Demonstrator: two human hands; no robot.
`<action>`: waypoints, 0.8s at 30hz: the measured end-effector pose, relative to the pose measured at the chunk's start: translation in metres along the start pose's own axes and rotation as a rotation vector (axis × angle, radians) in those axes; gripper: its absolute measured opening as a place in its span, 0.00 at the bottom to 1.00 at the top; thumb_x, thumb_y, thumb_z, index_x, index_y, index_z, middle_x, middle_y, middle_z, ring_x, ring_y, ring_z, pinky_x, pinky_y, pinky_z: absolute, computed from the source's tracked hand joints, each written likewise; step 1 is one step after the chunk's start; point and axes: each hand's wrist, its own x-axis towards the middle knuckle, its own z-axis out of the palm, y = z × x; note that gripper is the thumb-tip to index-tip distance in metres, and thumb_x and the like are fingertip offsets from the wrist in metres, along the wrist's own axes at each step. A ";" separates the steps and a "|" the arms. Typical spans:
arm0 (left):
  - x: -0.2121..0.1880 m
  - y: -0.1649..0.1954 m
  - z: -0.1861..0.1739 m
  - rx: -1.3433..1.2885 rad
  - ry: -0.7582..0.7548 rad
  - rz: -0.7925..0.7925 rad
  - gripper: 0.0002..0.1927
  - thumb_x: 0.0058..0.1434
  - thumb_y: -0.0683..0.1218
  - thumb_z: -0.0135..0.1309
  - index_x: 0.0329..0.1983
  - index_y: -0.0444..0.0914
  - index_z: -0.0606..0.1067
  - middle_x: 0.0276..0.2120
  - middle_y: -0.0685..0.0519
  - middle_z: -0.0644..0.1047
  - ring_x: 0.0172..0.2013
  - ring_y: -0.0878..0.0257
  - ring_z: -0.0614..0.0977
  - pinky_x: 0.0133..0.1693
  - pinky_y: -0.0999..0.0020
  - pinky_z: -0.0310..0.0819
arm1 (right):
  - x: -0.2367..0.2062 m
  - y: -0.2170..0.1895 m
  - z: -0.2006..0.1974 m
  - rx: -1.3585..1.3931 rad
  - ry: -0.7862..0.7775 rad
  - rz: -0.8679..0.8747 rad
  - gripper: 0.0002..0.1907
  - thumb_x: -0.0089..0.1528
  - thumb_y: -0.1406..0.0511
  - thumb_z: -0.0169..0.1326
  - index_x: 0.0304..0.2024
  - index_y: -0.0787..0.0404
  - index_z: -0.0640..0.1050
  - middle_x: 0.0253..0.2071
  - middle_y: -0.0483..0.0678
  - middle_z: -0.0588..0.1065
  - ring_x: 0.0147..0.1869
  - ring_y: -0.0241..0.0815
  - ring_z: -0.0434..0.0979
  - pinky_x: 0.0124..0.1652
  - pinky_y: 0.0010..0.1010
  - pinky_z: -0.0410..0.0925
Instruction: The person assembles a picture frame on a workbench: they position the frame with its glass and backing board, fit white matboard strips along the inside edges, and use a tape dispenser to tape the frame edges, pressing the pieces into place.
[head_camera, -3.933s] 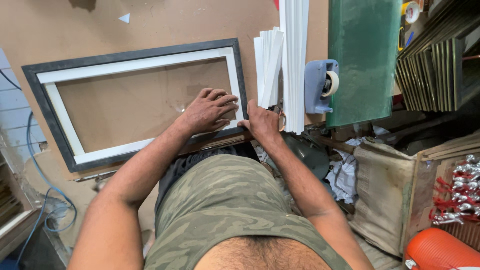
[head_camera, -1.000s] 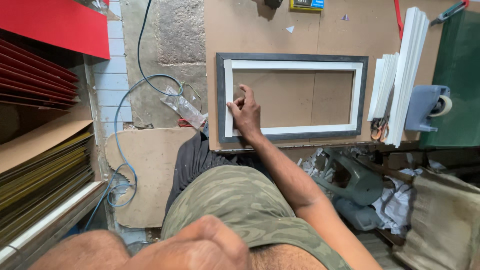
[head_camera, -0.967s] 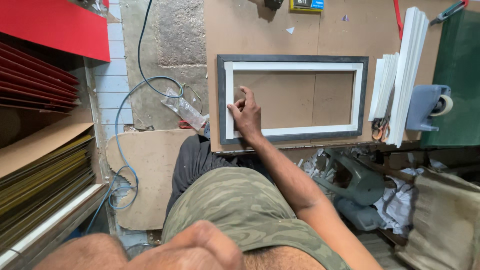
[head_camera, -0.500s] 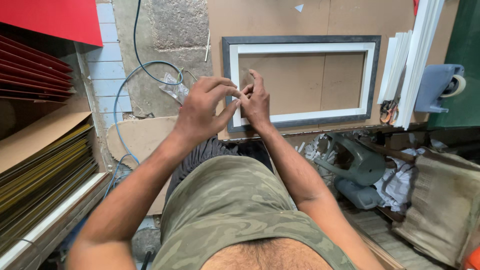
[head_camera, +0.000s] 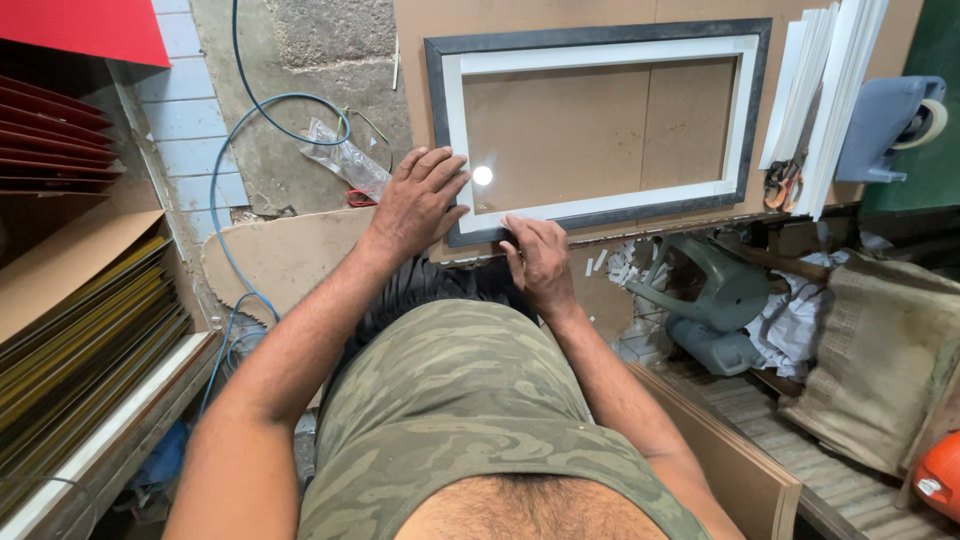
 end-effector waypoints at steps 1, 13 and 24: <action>0.001 0.001 0.000 0.005 -0.006 -0.002 0.27 0.61 0.56 0.63 0.60 0.39 0.76 0.63 0.51 0.71 0.68 0.55 0.65 0.70 0.53 0.52 | -0.002 0.000 0.002 -0.015 -0.005 -0.006 0.25 0.63 0.70 0.62 0.62 0.62 0.72 0.52 0.48 0.79 0.56 0.49 0.78 0.59 0.44 0.66; 0.001 0.008 -0.003 0.016 -0.086 -0.046 0.36 0.56 0.63 0.65 0.61 0.37 0.75 0.65 0.49 0.69 0.69 0.54 0.62 0.71 0.53 0.50 | -0.003 0.000 0.005 -0.031 -0.025 0.039 0.23 0.64 0.70 0.61 0.62 0.62 0.73 0.48 0.46 0.80 0.54 0.44 0.79 0.60 0.45 0.66; 0.003 0.012 -0.005 -0.012 -0.090 -0.118 0.29 0.58 0.60 0.64 0.58 0.41 0.76 0.64 0.54 0.70 0.69 0.58 0.63 0.69 0.43 0.50 | 0.011 -0.002 -0.004 0.075 -0.050 0.077 0.17 0.61 0.66 0.64 0.51 0.63 0.77 0.47 0.50 0.79 0.51 0.48 0.79 0.52 0.42 0.67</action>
